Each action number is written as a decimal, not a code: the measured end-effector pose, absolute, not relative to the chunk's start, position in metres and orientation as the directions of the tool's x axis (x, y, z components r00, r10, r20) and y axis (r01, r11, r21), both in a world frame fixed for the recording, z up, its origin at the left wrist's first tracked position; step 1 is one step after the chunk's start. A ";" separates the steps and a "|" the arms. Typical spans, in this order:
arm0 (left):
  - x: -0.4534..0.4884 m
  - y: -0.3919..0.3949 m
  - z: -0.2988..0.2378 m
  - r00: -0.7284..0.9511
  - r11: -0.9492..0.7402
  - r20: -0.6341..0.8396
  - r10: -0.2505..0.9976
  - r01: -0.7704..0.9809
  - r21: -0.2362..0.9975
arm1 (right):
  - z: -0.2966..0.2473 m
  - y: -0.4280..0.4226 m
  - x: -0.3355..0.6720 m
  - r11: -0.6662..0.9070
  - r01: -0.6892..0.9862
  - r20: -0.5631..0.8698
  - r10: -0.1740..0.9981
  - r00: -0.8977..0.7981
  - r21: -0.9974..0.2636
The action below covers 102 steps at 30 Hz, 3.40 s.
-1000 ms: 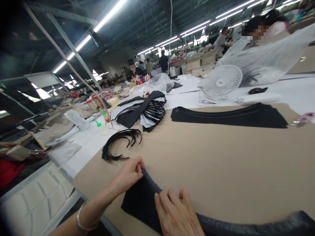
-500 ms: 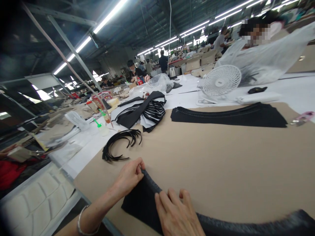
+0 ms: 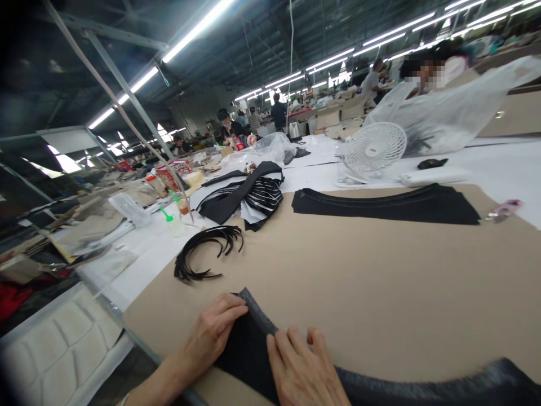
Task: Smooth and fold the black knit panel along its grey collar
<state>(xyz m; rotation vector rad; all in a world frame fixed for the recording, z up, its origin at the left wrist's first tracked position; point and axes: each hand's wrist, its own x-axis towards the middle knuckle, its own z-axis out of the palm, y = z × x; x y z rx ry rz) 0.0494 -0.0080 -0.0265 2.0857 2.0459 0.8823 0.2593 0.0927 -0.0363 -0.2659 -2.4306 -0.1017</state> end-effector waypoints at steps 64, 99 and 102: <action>0.002 0.046 0.023 0.075 -0.061 -0.035 0.997 0.952 0.300 | 0.011 0.108 0.165 0.654 0.585 -0.132 0.605 -0.785 -0.480; -0.048 0.052 0.000 0.320 -0.346 0.138 0.937 0.903 0.253 | -0.033 0.091 0.156 0.843 0.432 0.264 0.518 -0.814 -0.321; -0.050 0.048 0.004 0.368 -0.388 0.136 0.920 0.906 0.170 | -0.038 0.090 0.156 0.884 0.417 0.313 0.466 -0.828 -0.213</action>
